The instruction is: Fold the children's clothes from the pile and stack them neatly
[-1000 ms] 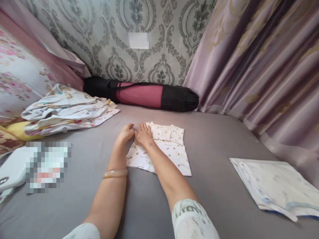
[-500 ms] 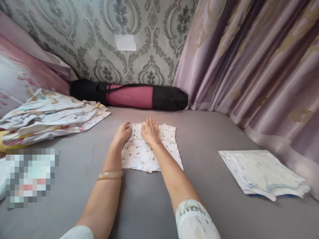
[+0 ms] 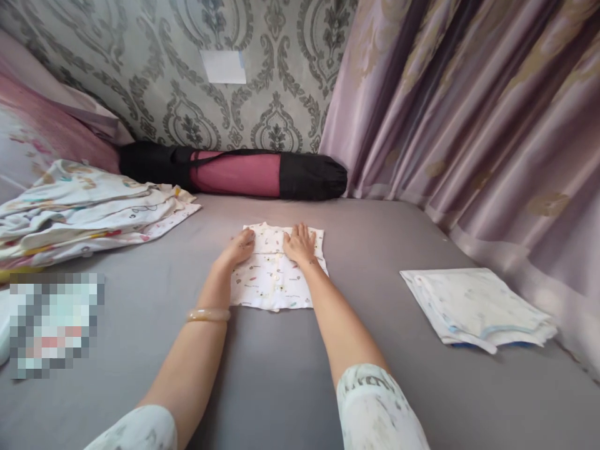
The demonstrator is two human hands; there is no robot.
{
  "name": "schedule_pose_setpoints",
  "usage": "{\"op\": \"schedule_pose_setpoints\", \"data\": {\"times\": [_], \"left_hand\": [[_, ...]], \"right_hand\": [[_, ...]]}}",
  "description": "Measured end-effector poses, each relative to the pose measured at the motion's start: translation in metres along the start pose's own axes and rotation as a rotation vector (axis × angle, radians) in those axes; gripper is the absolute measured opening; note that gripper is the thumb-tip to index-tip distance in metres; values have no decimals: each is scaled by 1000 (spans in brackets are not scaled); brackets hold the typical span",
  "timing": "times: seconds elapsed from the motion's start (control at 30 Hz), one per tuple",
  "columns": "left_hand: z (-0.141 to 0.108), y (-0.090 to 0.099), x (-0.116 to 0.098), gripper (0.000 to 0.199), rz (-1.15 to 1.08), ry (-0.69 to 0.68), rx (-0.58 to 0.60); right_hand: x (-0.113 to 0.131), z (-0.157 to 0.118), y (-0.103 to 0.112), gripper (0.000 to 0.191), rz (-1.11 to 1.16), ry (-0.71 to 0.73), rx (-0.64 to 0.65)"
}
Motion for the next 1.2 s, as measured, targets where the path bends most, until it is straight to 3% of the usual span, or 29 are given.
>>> {"op": "schedule_pose_setpoints", "data": {"times": [0.13,0.33,0.5,0.63,0.73,0.8,0.9,1.03,1.2], "left_hand": [[-3,-4,-6,33,71,-29,1],[-22,3,-1,69,107,-52,-13],[-50,27,13,52,295,-46,-65],[-72,38,16,38,344,-31,-8],[-87,43,12,28,304,-36,31],[-95,44,11,32,264,-10,62],[-102,42,10,34,239,38,83],[-104,43,10,26,246,131,47],[-109,46,13,25,73,186,4]], "right_hand": [[-6,-25,6,63,24,118,42],[-20,-89,8,64,-66,280,45],[-36,-136,10,61,-74,365,117],[-54,-164,24,58,-27,388,109],[-73,-168,42,52,10,300,-5],[-92,-164,52,44,10,144,-87],[-114,-157,54,35,-15,-50,-107],[-115,-152,48,23,-14,-87,-75],[-109,-149,47,16,69,-98,-75]]}}
Point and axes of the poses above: each hand's wrist, its own z-axis towards the middle knuckle, its own y-axis out of the back of the hand, x = y × z, the point moved 9 cm from there along z, towards the middle knuckle, and after that the axes turned 8 degrees about -y, right-handed, at the moved point
